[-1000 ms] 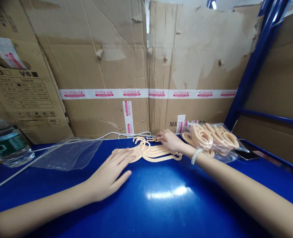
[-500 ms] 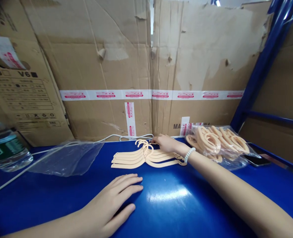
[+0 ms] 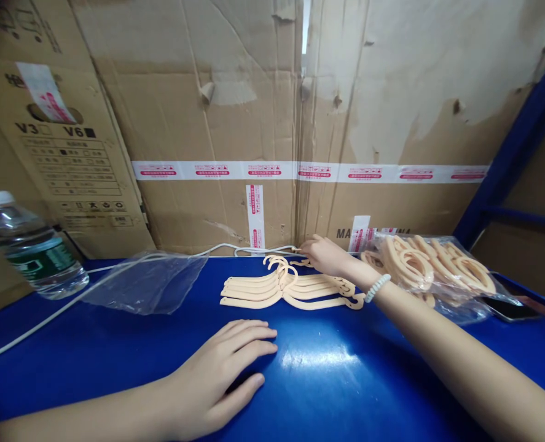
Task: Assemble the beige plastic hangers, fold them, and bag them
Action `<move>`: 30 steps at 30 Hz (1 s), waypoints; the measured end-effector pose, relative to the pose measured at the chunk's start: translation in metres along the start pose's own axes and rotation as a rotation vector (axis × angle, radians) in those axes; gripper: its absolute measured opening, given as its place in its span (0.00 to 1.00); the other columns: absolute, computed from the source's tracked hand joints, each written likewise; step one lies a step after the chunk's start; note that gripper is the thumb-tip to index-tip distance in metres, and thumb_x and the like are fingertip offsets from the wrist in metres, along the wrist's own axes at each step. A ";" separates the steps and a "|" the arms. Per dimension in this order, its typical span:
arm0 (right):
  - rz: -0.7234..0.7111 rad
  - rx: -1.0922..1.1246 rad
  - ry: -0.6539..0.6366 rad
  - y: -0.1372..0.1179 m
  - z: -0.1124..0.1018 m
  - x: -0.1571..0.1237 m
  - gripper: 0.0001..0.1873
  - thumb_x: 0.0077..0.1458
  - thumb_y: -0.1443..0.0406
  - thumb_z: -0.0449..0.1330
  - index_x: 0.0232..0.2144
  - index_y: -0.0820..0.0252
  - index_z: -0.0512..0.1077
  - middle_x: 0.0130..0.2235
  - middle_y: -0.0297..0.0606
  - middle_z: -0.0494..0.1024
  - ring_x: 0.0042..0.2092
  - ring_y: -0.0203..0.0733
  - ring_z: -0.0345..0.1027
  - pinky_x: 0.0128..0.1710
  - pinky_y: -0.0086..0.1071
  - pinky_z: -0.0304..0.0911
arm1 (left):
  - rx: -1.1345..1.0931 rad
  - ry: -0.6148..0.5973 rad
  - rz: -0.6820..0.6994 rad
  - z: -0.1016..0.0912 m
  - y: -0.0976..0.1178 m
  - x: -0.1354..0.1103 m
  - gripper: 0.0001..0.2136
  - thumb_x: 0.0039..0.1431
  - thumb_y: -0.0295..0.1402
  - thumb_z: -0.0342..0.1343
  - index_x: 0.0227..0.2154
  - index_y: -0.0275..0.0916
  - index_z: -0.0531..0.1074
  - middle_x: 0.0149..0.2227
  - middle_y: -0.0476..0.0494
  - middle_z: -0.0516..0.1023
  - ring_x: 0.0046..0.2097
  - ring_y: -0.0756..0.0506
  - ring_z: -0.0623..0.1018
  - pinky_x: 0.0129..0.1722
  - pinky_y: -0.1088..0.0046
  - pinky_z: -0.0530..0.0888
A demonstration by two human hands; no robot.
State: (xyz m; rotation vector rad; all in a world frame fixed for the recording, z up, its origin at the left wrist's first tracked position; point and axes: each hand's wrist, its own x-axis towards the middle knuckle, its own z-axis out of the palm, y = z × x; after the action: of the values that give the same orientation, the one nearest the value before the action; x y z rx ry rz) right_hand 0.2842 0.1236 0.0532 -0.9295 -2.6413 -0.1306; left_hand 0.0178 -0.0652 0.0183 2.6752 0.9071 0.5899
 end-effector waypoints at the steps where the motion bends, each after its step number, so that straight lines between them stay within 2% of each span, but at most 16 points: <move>1: 0.001 -0.004 0.005 0.000 -0.003 0.000 0.17 0.59 0.73 0.50 0.37 0.61 0.80 0.44 0.48 0.81 0.48 0.49 0.70 0.51 0.43 0.65 | -0.011 0.008 0.008 0.000 0.000 0.000 0.16 0.63 0.30 0.52 0.53 0.37 0.70 0.57 0.37 0.73 0.58 0.39 0.70 0.61 0.59 0.64; 7: 0.048 0.006 0.065 0.002 -0.018 0.000 0.15 0.60 0.68 0.52 0.38 0.60 0.80 0.42 0.47 0.80 0.45 0.50 0.72 0.50 0.45 0.66 | -0.063 0.079 0.029 0.000 -0.002 0.000 0.14 0.60 0.27 0.53 0.48 0.35 0.72 0.51 0.37 0.77 0.54 0.40 0.73 0.57 0.62 0.67; 11: 0.129 0.043 0.174 0.000 -0.032 0.000 0.16 0.60 0.67 0.52 0.36 0.60 0.81 0.38 0.48 0.78 0.42 0.52 0.73 0.46 0.46 0.68 | -0.176 0.143 0.025 -0.001 -0.001 0.002 0.13 0.59 0.24 0.52 0.47 0.36 0.73 0.48 0.37 0.78 0.51 0.41 0.75 0.53 0.63 0.69; 13: 0.170 0.071 0.234 -0.008 -0.038 0.000 0.16 0.59 0.68 0.52 0.37 0.61 0.81 0.39 0.48 0.76 0.41 0.51 0.73 0.46 0.46 0.69 | -0.270 0.171 -0.020 -0.002 0.000 0.003 0.13 0.58 0.24 0.53 0.45 0.36 0.73 0.46 0.38 0.79 0.49 0.42 0.76 0.51 0.64 0.70; 15: 0.187 0.118 0.262 -0.026 -0.042 0.000 0.16 0.58 0.68 0.53 0.38 0.61 0.81 0.40 0.46 0.75 0.38 0.46 0.74 0.44 0.43 0.71 | -0.380 0.196 -0.128 -0.003 0.000 0.006 0.12 0.57 0.25 0.54 0.43 0.37 0.74 0.43 0.39 0.79 0.46 0.42 0.77 0.49 0.65 0.72; 17: 0.170 0.248 0.259 -0.055 -0.040 0.000 0.14 0.58 0.67 0.54 0.38 0.58 0.80 0.40 0.42 0.75 0.34 0.40 0.75 0.38 0.38 0.74 | -0.536 0.208 -0.268 -0.003 -0.002 0.010 0.11 0.57 0.28 0.56 0.44 0.37 0.74 0.42 0.40 0.80 0.44 0.42 0.78 0.47 0.64 0.72; 19: 0.136 0.609 0.287 -0.092 -0.032 -0.002 0.10 0.57 0.65 0.57 0.37 0.57 0.79 0.38 0.39 0.75 0.33 0.39 0.76 0.35 0.36 0.75 | -0.754 0.229 -0.386 -0.001 -0.004 0.013 0.14 0.59 0.35 0.57 0.46 0.37 0.72 0.43 0.39 0.79 0.42 0.42 0.78 0.46 0.64 0.72; 20: 0.123 0.714 0.322 -0.111 -0.027 -0.004 0.09 0.57 0.65 0.59 0.37 0.57 0.79 0.37 0.38 0.75 0.34 0.39 0.75 0.35 0.36 0.75 | -0.878 0.251 -0.430 0.000 -0.005 0.014 0.16 0.59 0.40 0.57 0.48 0.37 0.71 0.44 0.38 0.78 0.42 0.43 0.78 0.44 0.65 0.72; 21: 0.108 0.757 0.379 -0.129 -0.021 -0.007 0.08 0.56 0.65 0.60 0.37 0.56 0.78 0.36 0.38 0.75 0.34 0.39 0.75 0.33 0.35 0.74 | -0.999 0.292 -0.465 0.000 -0.005 0.015 0.18 0.60 0.43 0.57 0.48 0.38 0.70 0.45 0.38 0.77 0.41 0.43 0.78 0.41 0.66 0.72; 23: 0.085 0.762 0.399 -0.159 -0.007 -0.013 0.06 0.57 0.67 0.59 0.34 0.55 0.77 0.34 0.37 0.75 0.35 0.39 0.73 0.31 0.33 0.72 | -1.200 0.403 -0.511 0.001 -0.002 0.015 0.19 0.60 0.47 0.57 0.47 0.39 0.70 0.46 0.39 0.75 0.38 0.45 0.77 0.35 0.70 0.71; 26: 0.095 0.722 0.471 -0.179 0.011 -0.021 0.08 0.59 0.70 0.57 0.33 0.55 0.76 0.33 0.35 0.78 0.35 0.39 0.73 0.33 0.34 0.70 | -1.385 0.528 -0.565 -0.002 0.006 0.015 0.15 0.57 0.42 0.62 0.42 0.39 0.70 0.42 0.44 0.74 0.35 0.49 0.76 0.32 0.74 0.69; 28: 0.118 0.769 0.493 -0.180 0.021 -0.024 0.08 0.59 0.70 0.58 0.34 0.54 0.76 0.34 0.35 0.80 0.37 0.40 0.74 0.36 0.35 0.70 | -1.476 0.560 -0.632 -0.006 0.011 0.015 0.12 0.55 0.35 0.63 0.39 0.40 0.70 0.38 0.47 0.74 0.33 0.50 0.74 0.31 0.75 0.69; 30: 0.132 0.820 0.461 -0.178 0.025 -0.026 0.08 0.59 0.69 0.58 0.35 0.54 0.77 0.36 0.35 0.82 0.39 0.41 0.75 0.38 0.36 0.70 | -1.552 0.576 -0.711 -0.008 0.013 0.015 0.09 0.54 0.30 0.61 0.37 0.40 0.70 0.36 0.49 0.74 0.33 0.51 0.74 0.30 0.76 0.69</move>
State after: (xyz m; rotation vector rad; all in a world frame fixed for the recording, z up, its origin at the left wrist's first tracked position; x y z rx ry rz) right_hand 0.1848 -0.0260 0.0250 -0.6635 -1.9114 0.6413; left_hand 0.0318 -0.0647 0.0345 0.7568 0.8358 1.1818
